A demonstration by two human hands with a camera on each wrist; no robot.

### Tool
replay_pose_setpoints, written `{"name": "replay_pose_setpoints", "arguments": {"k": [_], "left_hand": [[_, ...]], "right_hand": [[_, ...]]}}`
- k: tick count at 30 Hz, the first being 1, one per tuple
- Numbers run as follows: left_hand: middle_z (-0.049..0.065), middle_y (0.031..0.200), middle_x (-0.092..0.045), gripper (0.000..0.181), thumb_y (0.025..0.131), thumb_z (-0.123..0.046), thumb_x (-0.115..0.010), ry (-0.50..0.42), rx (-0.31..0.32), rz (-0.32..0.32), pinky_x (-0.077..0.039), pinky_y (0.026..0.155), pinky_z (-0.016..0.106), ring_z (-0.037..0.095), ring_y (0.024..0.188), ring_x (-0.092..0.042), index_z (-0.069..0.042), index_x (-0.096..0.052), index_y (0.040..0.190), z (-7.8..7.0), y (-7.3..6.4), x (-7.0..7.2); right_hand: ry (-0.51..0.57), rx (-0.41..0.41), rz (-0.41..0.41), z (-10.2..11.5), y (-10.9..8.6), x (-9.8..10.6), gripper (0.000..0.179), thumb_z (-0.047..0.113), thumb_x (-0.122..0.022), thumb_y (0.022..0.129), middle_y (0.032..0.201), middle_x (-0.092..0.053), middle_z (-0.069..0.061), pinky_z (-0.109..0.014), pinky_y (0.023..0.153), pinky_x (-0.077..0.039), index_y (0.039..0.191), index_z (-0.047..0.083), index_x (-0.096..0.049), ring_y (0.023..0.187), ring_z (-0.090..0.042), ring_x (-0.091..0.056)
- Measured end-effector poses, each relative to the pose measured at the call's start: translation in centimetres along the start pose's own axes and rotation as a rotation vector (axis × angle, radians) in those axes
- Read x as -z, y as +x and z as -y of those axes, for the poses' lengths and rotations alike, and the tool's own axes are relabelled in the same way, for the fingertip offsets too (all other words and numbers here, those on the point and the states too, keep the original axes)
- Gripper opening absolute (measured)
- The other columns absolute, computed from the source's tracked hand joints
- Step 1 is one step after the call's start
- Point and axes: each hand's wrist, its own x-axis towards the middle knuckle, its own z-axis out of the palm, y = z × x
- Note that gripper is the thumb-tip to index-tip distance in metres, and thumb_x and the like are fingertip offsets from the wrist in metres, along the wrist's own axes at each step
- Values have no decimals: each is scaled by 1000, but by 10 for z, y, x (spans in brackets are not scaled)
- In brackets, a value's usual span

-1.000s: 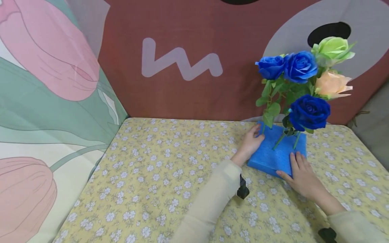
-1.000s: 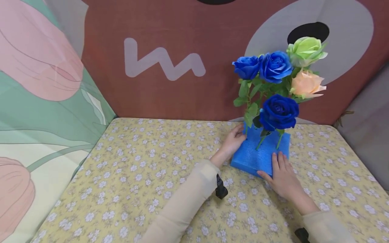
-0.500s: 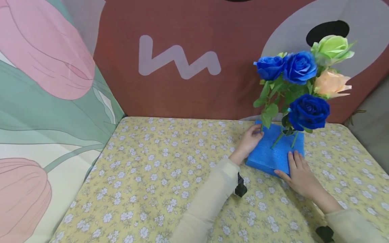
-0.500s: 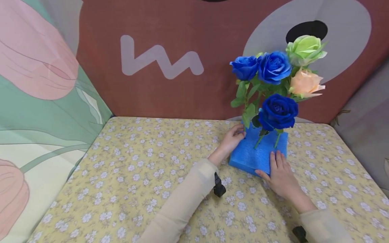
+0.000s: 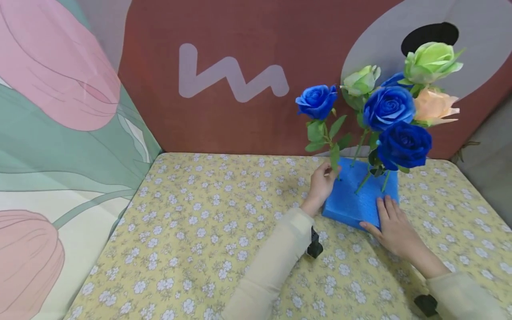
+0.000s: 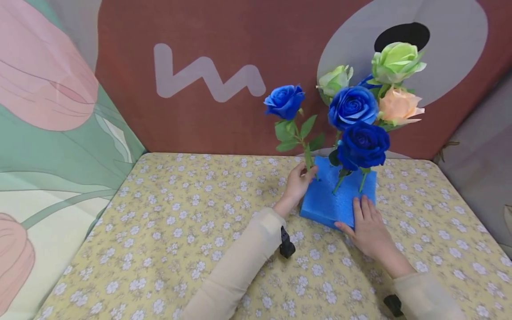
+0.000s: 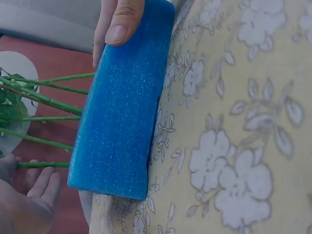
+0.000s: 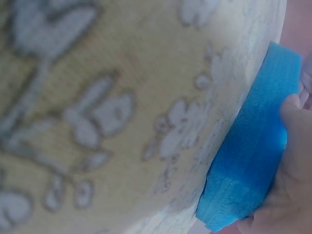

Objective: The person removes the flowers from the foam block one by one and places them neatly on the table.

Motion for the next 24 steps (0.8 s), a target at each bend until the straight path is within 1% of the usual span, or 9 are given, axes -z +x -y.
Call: {"name": "replay_pose_setpoints", "arguments": {"k": [2,5,8,9,11,14,18,21,24], "left_hand": [[6,112,-67,24,98,-33,-53,0,-19,-10,-45,65,19,17,96,-62,-10,-63,99,0,0,0],[7,108,-67,23,98,-31,-54,-7,-45,-28,-43,62,16,12,89,-60,-11,-64,99,1,1,-1],[9,104,-68,22,98,-28,-55,-25,-76,-56,-42,62,14,10,86,-59,-10,-66,102,2,1,-3],[10,103,-68,22,98,-27,-55,-34,-83,-62,-41,60,14,11,83,-59,-9,-66,103,2,1,-3],[11,103,-68,21,99,-23,-54,-48,-86,-72,-40,56,15,12,78,-57,-8,-66,105,2,1,-5],[9,103,-69,19,99,-21,-53,-49,-75,-88,-37,52,15,8,71,-52,-9,-67,104,3,2,-7],[8,99,-68,18,98,-20,-54,-67,-76,-111,-37,52,14,1,67,-46,-10,-68,103,4,4,-9],[11,96,-67,17,97,-19,-55,-87,-97,-126,-35,51,14,3,64,-44,-9,-68,103,4,4,-9],[12,96,-67,16,97,-16,-56,-100,-111,-139,-37,53,13,7,68,-53,-8,-68,101,4,4,-8]], "right_hand": [[-16,1,1,1,0,1,92,54,-39,98,145,-10,-48,-71,107,-20,144,-20,-9,134,-62,-13],[-49,3,0,2,0,1,93,56,-39,98,145,-12,-48,-71,107,-22,144,-20,-12,133,-62,-15],[-66,1,3,2,0,0,93,56,-39,97,145,-12,-47,-70,107,-22,144,-20,-13,133,-61,-16],[-68,0,0,3,0,0,93,56,-40,97,145,-13,-47,-70,107,-23,143,-20,-14,133,-61,-17],[-78,9,-13,3,0,1,92,56,-41,97,144,-15,-47,-70,107,-24,143,-20,-17,132,-62,-19],[-84,10,-19,3,-1,1,90,56,-42,96,144,-16,-48,-70,106,-25,144,-18,-20,131,-62,-21],[-77,2,-6,2,0,1,89,57,-41,96,144,-15,-47,-69,107,-24,146,-14,-19,131,-63,-20],[-74,0,-1,2,1,2,89,56,-42,96,145,-15,-47,-69,107,-24,147,-13,-19,131,-63,-20],[-79,2,-3,3,2,2,88,56,-42,96,145,-15,-47,-69,107,-24,147,-12,-19,131,-63,-21]]}}
